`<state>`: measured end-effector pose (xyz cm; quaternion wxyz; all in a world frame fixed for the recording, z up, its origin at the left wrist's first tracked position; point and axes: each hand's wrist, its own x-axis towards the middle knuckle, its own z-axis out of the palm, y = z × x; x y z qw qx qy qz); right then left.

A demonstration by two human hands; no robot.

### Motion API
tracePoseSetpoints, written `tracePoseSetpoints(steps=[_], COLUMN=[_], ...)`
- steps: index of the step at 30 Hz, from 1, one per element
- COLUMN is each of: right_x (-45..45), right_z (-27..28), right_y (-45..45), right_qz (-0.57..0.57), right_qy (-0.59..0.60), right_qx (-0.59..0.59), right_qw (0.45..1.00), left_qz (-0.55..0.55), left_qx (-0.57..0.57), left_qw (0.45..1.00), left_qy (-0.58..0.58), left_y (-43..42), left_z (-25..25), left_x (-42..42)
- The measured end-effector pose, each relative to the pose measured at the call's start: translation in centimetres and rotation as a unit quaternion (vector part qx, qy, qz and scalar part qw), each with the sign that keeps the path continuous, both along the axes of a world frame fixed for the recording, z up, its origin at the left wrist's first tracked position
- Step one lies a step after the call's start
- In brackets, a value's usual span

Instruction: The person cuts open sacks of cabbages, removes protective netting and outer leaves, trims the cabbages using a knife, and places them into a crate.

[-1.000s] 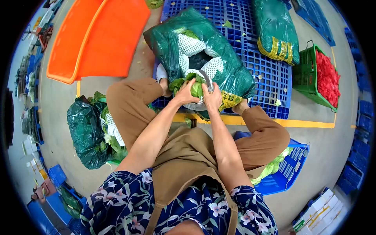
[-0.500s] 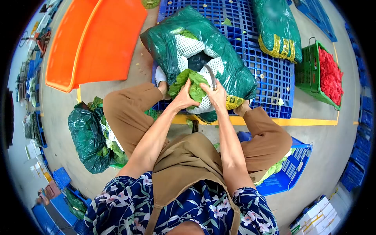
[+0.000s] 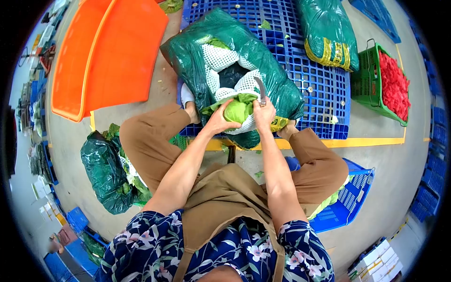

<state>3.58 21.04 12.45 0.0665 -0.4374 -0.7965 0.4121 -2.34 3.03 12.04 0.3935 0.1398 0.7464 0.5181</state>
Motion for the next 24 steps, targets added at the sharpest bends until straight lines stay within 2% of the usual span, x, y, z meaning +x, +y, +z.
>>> tracePoseSetpoints(steps=[1, 4, 5, 8, 9, 12, 15, 18, 19, 22, 24], right_x=[0.2, 0.3, 0.3, -0.3, -0.8, -1.3, -1.7, -3.1, -3.6, -4.7, -5.2], right_z=[-2.3, -3.9, -5.0, -6.2, -6.3, -5.6, -4.9, -3.1, -2.1, -0.5, -0.5], right_y=[0.8, 1.9, 2.5, 2.9, 2.8, 2.3, 1.1, -0.3, -0.2, 2.0, 4.1], right_qz=[0.004, -0.011, -0.017, -0.008, 0.003, -0.01, 0.006, 0.047, 0.077, 0.101, 0.098], right_qy=[-0.004, -0.05, -0.09, -0.177, -0.194, -0.188, -0.16, -0.151, -0.138, -0.12, -0.115], right_qx=[0.043, 0.1, 0.073, 0.03, 0.021, 0.012, 0.033, 0.066, 0.057, 0.069, 0.079], right_qw=[0.999, 0.994, 0.993, 0.984, 0.981, 0.982, 0.987, 0.985, 0.986, 0.985, 0.985], left_qz=[0.026, 0.053, 0.045, 0.08, 0.076, 0.061, -0.046, 0.044, 0.013, 0.025, 0.049], left_qx=[0.025, 0.055, 0.033, 0.114, 0.106, 0.067, -0.113, -0.262, -0.366, -0.314, -0.201], left_qw=[0.999, 0.997, 0.998, 0.987, 0.987, 0.992, 0.983, 0.954, 0.907, 0.932, 0.962], left_qy=[0.032, -0.003, 0.012, -0.081, -0.092, -0.092, 0.136, 0.14, 0.206, 0.181, 0.178], left_y=[-0.2, -0.9, -1.4, -3.2, -3.7, -4.0, -2.3, 3.3, 5.1, 4.1, 1.1], left_z=[-0.9, -1.2, -2.0, -2.1, -2.1, -0.4, 1.5, 5.6, 6.9, 5.0, 2.7], left_x=[0.4, 0.8, 1.0, 1.7, 1.6, 1.3, 0.4, 1.9, 2.5, 1.2, 0.0])
